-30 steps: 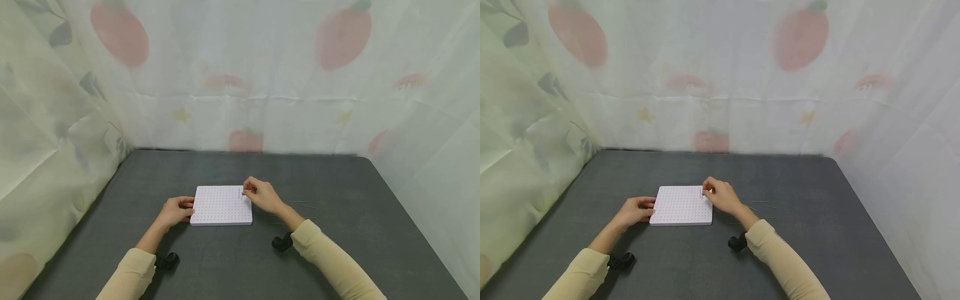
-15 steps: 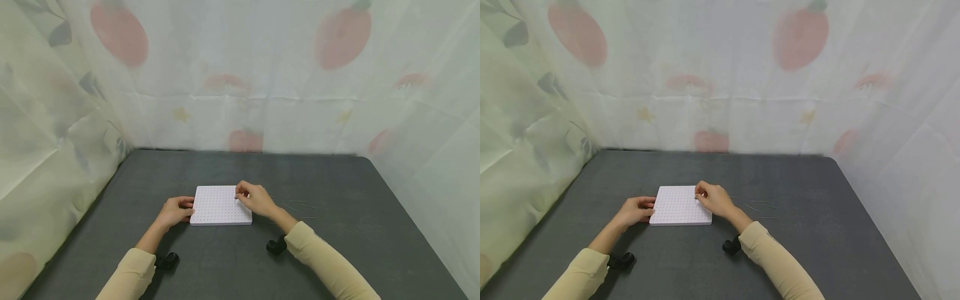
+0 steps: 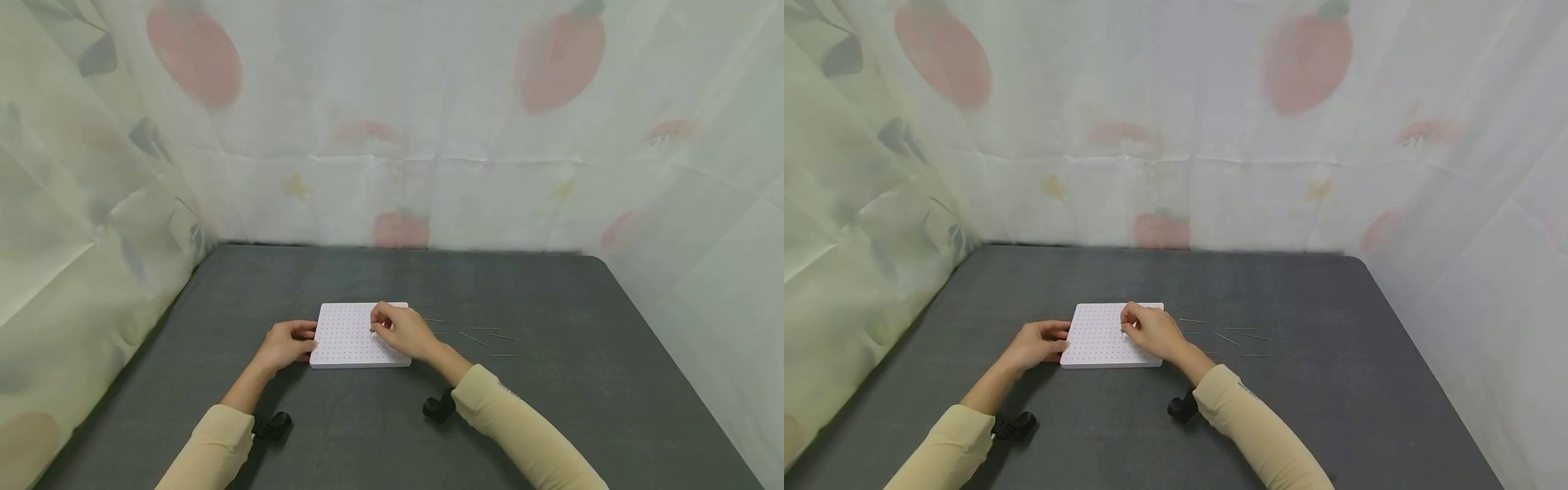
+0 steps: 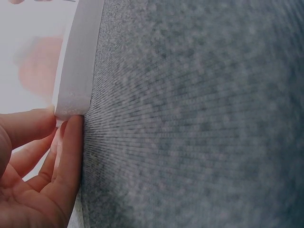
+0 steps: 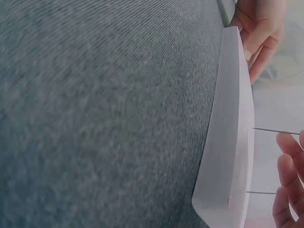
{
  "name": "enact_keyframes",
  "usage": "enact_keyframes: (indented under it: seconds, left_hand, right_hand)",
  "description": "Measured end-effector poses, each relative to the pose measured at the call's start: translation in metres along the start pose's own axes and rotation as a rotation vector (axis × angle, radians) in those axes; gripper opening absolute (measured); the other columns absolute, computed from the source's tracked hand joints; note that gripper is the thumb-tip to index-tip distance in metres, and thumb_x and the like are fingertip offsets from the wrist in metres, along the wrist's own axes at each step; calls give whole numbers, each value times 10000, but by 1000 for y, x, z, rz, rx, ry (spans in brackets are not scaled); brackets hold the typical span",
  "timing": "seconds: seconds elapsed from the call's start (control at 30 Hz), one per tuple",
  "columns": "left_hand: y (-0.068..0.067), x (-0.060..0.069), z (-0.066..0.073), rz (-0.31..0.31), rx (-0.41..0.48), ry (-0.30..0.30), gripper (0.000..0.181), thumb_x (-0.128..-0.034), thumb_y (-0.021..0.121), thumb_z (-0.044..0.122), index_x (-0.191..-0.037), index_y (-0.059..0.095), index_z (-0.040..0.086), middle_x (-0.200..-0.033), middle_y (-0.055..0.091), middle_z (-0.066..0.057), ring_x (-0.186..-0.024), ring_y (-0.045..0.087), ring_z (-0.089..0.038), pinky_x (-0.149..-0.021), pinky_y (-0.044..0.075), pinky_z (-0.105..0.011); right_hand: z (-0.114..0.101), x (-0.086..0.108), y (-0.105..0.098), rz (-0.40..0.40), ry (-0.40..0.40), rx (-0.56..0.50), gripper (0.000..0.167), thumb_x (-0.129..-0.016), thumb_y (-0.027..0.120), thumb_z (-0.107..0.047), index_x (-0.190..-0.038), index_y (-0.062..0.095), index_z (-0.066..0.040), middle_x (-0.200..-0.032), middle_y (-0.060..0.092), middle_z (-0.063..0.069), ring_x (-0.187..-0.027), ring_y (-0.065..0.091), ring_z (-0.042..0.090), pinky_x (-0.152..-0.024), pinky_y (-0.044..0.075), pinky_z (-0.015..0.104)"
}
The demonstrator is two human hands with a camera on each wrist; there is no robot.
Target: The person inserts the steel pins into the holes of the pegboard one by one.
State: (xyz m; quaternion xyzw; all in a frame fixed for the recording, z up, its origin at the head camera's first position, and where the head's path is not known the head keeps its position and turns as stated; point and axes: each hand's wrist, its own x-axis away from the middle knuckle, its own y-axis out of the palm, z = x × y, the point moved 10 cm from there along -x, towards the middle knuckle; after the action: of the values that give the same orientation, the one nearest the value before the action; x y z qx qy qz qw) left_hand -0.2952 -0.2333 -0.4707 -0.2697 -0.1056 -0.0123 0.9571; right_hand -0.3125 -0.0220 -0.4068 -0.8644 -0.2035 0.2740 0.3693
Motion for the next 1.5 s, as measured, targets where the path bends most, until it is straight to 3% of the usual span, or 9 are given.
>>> enact_keyframes:
  seconds: [0.27,0.9,1.23,1.5]
  left_hand:
    - [0,1,1,6,4,-5,481,-873,674,1,-1338,563,-57,-1145,639,-243,-851,692,-175,-719,635,-364]
    - [2,0,0,13,1,-1,482,-866,680,2,-1332,567,-57,-1118,644,-224,-832,678,-155,-708,635,-351]
    - [2,-2,-1,22,10,-14,485,-867,674,1,-1338,566,-48,-1118,649,-216,-836,688,-160,-701,634,-326]
    - [3,-2,-3,29,10,-22,480,-869,672,-1,-1337,570,-36,-1128,648,-212,-829,684,-156,-706,634,-336]
  right_hand:
    - [-2,-2,7,-26,-22,60,38,-942,632,-191,-922,623,-160,-842,707,-65,-758,576,42,-609,408,135]
    - [-9,-1,13,-33,-66,149,74,-913,669,-144,-880,607,-166,-778,659,-45,-724,545,52,-622,381,136]
    - [0,1,9,-51,-17,141,85,-913,650,-134,-995,655,-155,-918,725,-29,-789,642,86,-640,466,156]
    - [13,5,-5,-29,11,125,75,-919,659,-135,-987,674,-162,-924,718,-38,-809,647,83,-683,491,183]
